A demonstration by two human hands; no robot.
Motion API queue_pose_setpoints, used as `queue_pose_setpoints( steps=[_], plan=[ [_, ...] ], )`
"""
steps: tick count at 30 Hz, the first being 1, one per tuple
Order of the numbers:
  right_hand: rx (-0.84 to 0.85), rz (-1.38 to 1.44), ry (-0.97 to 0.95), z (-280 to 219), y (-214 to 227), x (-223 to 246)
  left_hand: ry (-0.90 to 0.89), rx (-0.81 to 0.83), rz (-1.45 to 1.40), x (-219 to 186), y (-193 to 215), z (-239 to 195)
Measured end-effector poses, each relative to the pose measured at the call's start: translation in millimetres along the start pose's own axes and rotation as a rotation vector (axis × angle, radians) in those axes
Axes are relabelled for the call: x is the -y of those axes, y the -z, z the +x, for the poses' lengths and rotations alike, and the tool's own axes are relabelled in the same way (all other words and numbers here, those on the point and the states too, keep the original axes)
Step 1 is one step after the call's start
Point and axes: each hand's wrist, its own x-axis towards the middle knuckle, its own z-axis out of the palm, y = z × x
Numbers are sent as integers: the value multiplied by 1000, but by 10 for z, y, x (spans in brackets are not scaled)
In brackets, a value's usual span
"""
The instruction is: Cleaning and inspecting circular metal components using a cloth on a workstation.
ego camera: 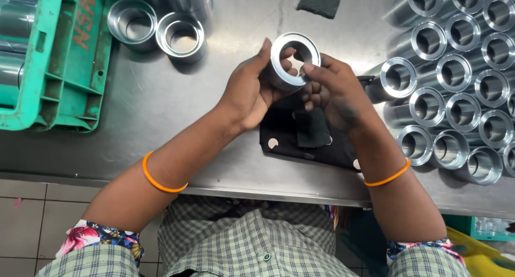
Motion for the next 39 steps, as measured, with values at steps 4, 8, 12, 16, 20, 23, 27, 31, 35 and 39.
queue_pose_setpoints(
  steps=[4, 8, 12, 16, 20, 23, 27, 31, 35, 39],
  plan=[
    [-69, -183, 219, -150, -295, 198, -27, -93, 90, 27, 52, 46],
    [-81, -835, 685, -193, -285, 53, 85, -64, -33, -122, -73, -44],
    [-81, -1153, 805, -160, -115, 100, -7, 91, -106, -106, 10, -29],
    [-245, -1312, 850, -199, -189, 192, -62, 241, -7, -152, -59, -83],
    [-82, -1195, 1041, -170, -288, 64, -63, 161, 92, -107, 78, 57],
    [176, -886, 988, -112, -116, 148, -72, 118, 176, -204, 140, 102],
    [-216, -1050, 469, 37, 561, 230, -533, 67, 911, -318, 151, 96],
    [-703, -1576, 155, 118, 1274, 34, -688, -209, 1859, -437, 226, 124],
    [-726, -1629, -7, 216, 1063, -58, -806, -221, 1871, -452, 462, 211],
    [-467, -1166, 283, 96, 826, 200, -1114, -431, 2072, -369, 396, 205]
  ],
)
